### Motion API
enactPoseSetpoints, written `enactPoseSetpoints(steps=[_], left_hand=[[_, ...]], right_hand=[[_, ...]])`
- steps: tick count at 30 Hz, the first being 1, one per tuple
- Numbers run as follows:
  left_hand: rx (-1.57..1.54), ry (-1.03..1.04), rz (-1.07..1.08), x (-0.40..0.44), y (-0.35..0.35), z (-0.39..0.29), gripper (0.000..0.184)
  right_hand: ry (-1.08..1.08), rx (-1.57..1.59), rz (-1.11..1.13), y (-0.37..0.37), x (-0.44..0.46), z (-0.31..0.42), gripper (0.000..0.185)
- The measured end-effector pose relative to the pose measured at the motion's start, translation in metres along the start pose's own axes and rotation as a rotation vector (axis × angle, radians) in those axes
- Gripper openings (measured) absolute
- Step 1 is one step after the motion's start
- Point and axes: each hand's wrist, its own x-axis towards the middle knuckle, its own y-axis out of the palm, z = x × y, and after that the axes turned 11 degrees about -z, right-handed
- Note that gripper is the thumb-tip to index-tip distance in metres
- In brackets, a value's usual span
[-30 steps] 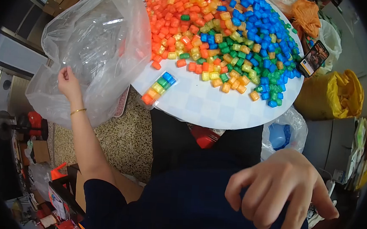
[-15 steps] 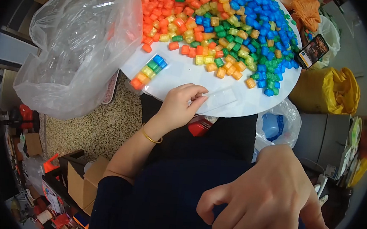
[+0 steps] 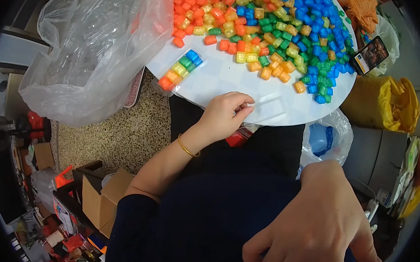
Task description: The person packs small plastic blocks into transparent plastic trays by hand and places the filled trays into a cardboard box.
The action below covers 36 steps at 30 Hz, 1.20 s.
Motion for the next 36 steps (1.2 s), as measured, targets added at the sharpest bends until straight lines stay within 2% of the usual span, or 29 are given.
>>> enactPoseSetpoints(steps=[5, 8, 9, 10, 11, 12, 14, 15, 17, 19, 20, 22, 23, 25, 26, 28, 29, 31, 32, 33, 34, 35, 36], left_hand=[[0.038, 0.029, -0.031, 0.004, 0.0, 0.003, 0.017], [0.181, -0.02, 0.035, 0.011, -0.004, 0.011, 0.019], [0.183, -0.018, 0.035, 0.011, -0.004, 0.014, 0.019], [0.256, 0.086, -0.049, 0.012, -0.004, 0.017, 0.021], [0.328, 0.19, -0.135, 0.013, -0.004, 0.019, 0.022], [0.328, 0.192, -0.136, 0.01, -0.005, 0.016, 0.022], [0.431, 0.314, -0.119, 0.0, -0.006, 0.01, 0.029], [0.431, 0.316, -0.124, 0.0, -0.006, 0.016, 0.029], [0.46, 0.42, 0.022, -0.002, -0.004, 0.034, 0.033], [0.484, 0.456, -0.001, 0.009, -0.004, 0.032, 0.034], [0.44, 0.439, -0.031, 0.016, -0.006, 0.024, 0.032], [0.317, 0.386, -0.128, 0.035, -0.001, 0.016, 0.024], [0.314, 0.39, -0.13, 0.048, 0.005, 0.017, 0.024], [0.378, 0.276, -0.112, 0.073, 0.016, 0.023, 0.027], [0.444, 0.286, -0.072, 0.081, 0.023, 0.031, 0.021], [0.483, 0.298, -0.072, 0.086, 0.03, 0.03, 0.015], [0.52, 0.302, -0.06, 0.086, 0.033, 0.031, 0.01], [0.54, 0.315, -0.043, 0.083, 0.032, 0.026, 0.011], [0.523, 0.253, -0.037, 0.082, 0.031, 0.025, 0.012], [0.505, 0.191, -0.033, 0.081, 0.029, 0.024, 0.012], [0.504, 0.2, -0.035, 0.078, 0.026, 0.023, 0.012], [0.42, 0.243, -0.116, 0.074, 0.022, 0.025, 0.014], [0.334, 0.282, -0.197, 0.068, 0.017, 0.026, 0.016]], right_hand=[[-0.002, -0.038, 0.051, -0.007, 0.001, 0.003, 0.06], [-0.009, -0.001, 0.063, -0.014, 0.003, 0.007, 0.042], [-0.041, -0.072, 0.06, -0.017, -0.011, 0.008, 0.05], [-0.018, -0.083, 0.011, -0.02, -0.025, 0.009, 0.048], [0.015, -0.11, -0.149, -0.022, -0.043, 0.01, 0.047], [0.047, -0.161, -0.372, -0.023, -0.061, 0.012, 0.046], [0.143, -0.366, -0.898, -0.029, -0.092, 0.01, 0.045], [0.219, -0.612, -1.103, -0.037, -0.099, 0.004, 0.045], [0.408, -1.374, -1.276, -0.065, -0.109, -0.011, 0.023], [0.393, -1.674, -1.203, -0.093, -0.121, -0.017, 0.014], [0.39, -1.681, -1.206, -0.111, -0.126, -0.017, 0.014], [0.335, -2.021, -1.255, -0.149, -0.132, -0.013, 0.017], [0.334, -2.027, -1.255, -0.164, -0.134, -0.015, 0.017], [0.37, -2.357, -0.907, -0.186, -0.135, -0.021, 0.015], [0.363, -2.364, -0.906, -0.19, -0.135, -0.021, 0.015], [0.552, -2.406, -0.817, -0.195, -0.133, -0.019, 0.017], [0.552, -2.409, -0.821, -0.196, -0.133, -0.019, 0.017], [0.556, -2.456, -0.755, -0.194, -0.134, -0.018, 0.02], [0.553, -2.464, -0.76, -0.193, -0.136, -0.017, 0.02], [0.458, -2.438, -0.827, -0.19, -0.137, -0.018, 0.021], [0.363, -2.407, -0.89, -0.185, -0.137, -0.019, 0.023], [0.36, -2.413, -0.89, -0.177, -0.138, -0.02, 0.023], [0.285, -2.183, -1.196, -0.16, -0.132, -0.021, 0.022]])
